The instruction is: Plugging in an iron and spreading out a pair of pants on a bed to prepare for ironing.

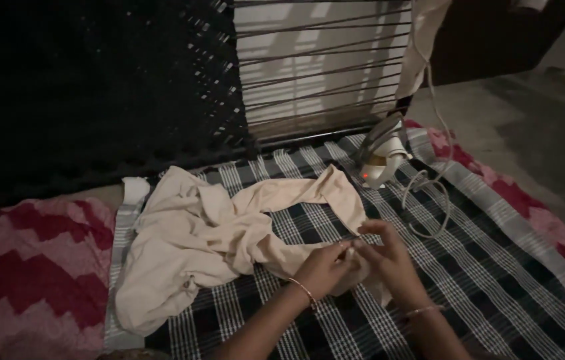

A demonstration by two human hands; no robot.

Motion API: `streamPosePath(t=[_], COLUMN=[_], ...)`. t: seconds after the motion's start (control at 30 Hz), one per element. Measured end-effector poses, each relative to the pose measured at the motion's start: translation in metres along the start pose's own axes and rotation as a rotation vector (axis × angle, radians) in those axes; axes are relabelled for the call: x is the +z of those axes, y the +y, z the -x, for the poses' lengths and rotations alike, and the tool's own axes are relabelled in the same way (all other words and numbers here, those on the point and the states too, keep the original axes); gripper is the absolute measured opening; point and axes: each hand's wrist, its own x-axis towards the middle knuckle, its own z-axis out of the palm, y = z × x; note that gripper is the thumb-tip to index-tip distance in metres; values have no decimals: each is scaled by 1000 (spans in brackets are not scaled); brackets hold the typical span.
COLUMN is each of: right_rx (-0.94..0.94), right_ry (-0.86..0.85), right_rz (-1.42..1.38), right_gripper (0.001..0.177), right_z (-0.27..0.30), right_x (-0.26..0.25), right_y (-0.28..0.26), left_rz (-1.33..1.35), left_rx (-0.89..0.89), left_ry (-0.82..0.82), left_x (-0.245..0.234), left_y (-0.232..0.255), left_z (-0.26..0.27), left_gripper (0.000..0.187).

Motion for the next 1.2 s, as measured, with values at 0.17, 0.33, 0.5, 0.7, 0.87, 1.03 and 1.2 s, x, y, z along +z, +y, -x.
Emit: streamPosePath(t=[0.17, 0.33, 0.5, 0.7, 0.87, 1.03, 1.2], right_rx=[3, -90, 6, 84, 11, 2, 382], right_ry=[14, -174, -7, 126, 162, 95, -604], right_rz=[-45, 119, 283, 22, 44, 71, 953], right_gripper=[40, 50, 23, 22, 25, 30, 56], right_z=[11, 20, 22, 13, 23, 14, 21], right_x=[2, 26, 29, -7, -7, -20, 0], right_y=[14, 12, 7, 23, -17, 7, -2], left_rz=[22, 176, 49, 317, 13, -47, 753], left_rx=[100, 109, 88, 115, 138, 203, 4], left_ry=[121, 250, 374, 222, 186, 209, 141], left_x=[-11, -28, -29, -46, -53, -58, -80], left_y=[-43, -34, -56, -57, -23, -35, -10], left_z=[-16, -18, -21, -22, -4, -12, -10], left_gripper=[27, 25, 26, 27, 30, 19, 19])
